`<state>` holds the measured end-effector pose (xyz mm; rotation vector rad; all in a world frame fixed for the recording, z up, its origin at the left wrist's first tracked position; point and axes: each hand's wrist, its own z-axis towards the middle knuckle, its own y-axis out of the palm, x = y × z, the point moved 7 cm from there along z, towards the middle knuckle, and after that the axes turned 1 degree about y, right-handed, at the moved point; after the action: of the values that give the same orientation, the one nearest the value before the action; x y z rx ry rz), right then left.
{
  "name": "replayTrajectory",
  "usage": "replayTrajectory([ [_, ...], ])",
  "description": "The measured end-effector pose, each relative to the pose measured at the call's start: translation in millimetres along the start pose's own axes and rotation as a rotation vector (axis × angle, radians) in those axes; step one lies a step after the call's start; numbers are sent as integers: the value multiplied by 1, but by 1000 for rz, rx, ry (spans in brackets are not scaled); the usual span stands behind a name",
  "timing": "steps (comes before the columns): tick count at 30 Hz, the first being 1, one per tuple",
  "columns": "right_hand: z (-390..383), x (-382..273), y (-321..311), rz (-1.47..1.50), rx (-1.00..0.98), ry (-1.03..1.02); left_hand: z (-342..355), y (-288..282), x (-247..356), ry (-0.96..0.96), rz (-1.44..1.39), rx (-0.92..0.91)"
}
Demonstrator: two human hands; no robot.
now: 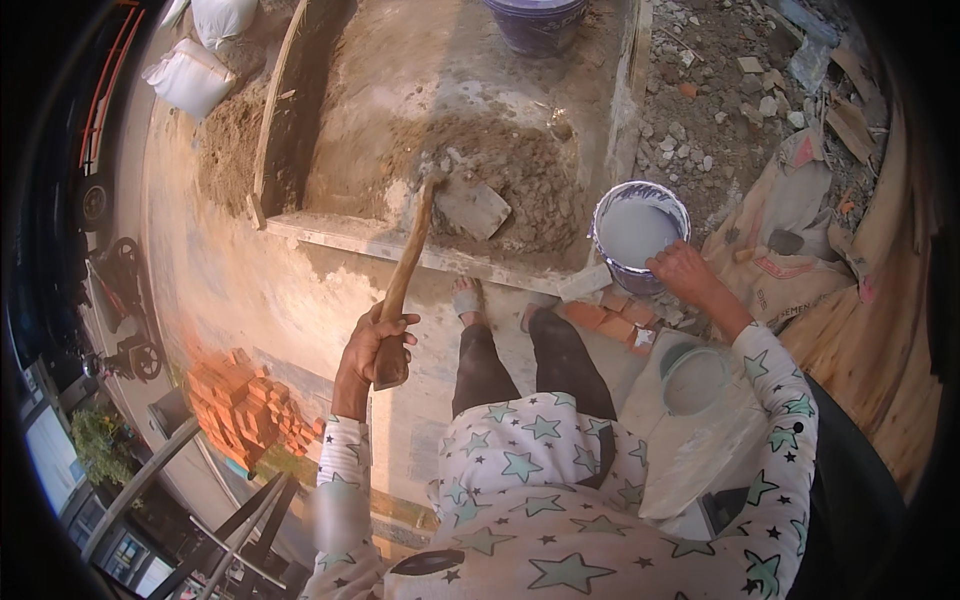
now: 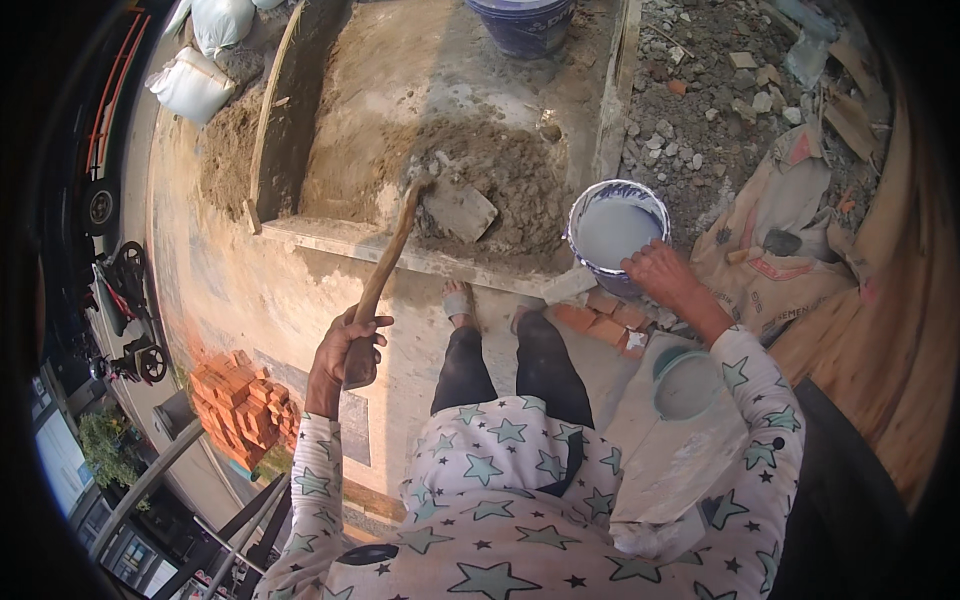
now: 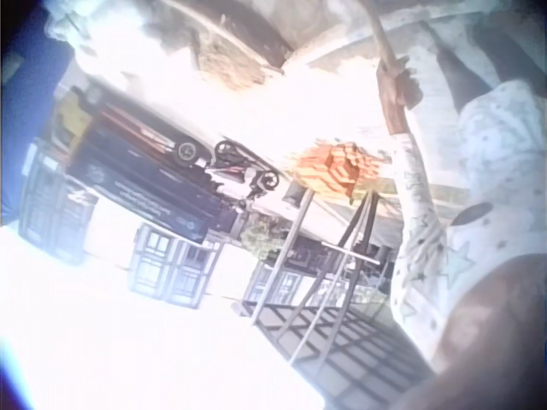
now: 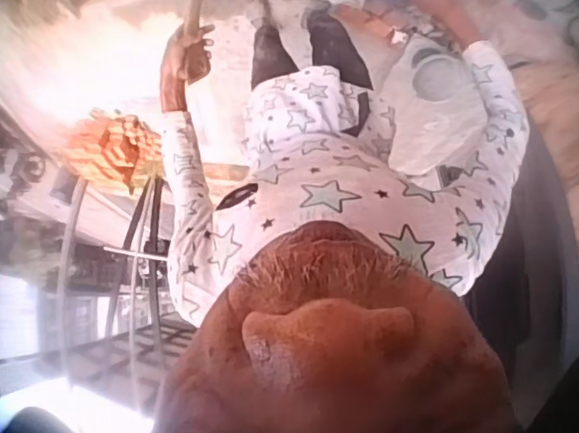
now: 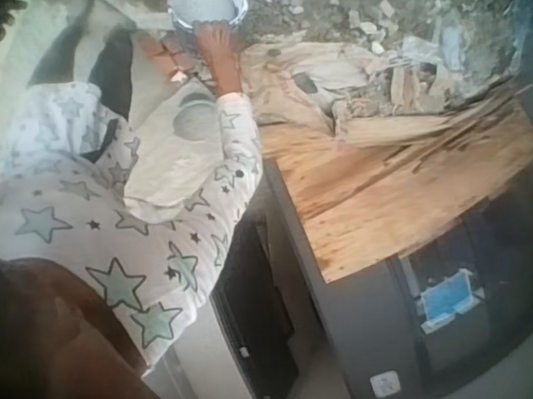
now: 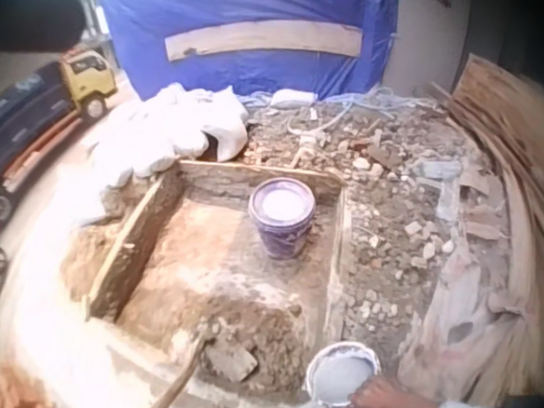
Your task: The person mixes sand and cement in a wooden frame on the ground using a hoe and a trowel. They repeatedly turn the dry mix, add water from a bucket, and continue mixing to combine the materials.
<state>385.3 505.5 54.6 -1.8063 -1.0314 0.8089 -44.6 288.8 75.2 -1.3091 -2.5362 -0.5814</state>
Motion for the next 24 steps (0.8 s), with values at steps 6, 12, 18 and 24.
replayTrajectory([
  [6, 37, -57, 6, -47, 19, -190, 2, -5, -18, 16, -50, -32],
  [12, 92, -110, -1, -57, 2, -260, -1, -20, -31, 48, -84, -33],
  [18, 138, -135, 0, -116, -37, -217, 0, -38, -54, 60, -58, -38],
  [24, 174, -148, 4, 22, -40, -216, -11, -51, -69, 96, -2, -61],
])
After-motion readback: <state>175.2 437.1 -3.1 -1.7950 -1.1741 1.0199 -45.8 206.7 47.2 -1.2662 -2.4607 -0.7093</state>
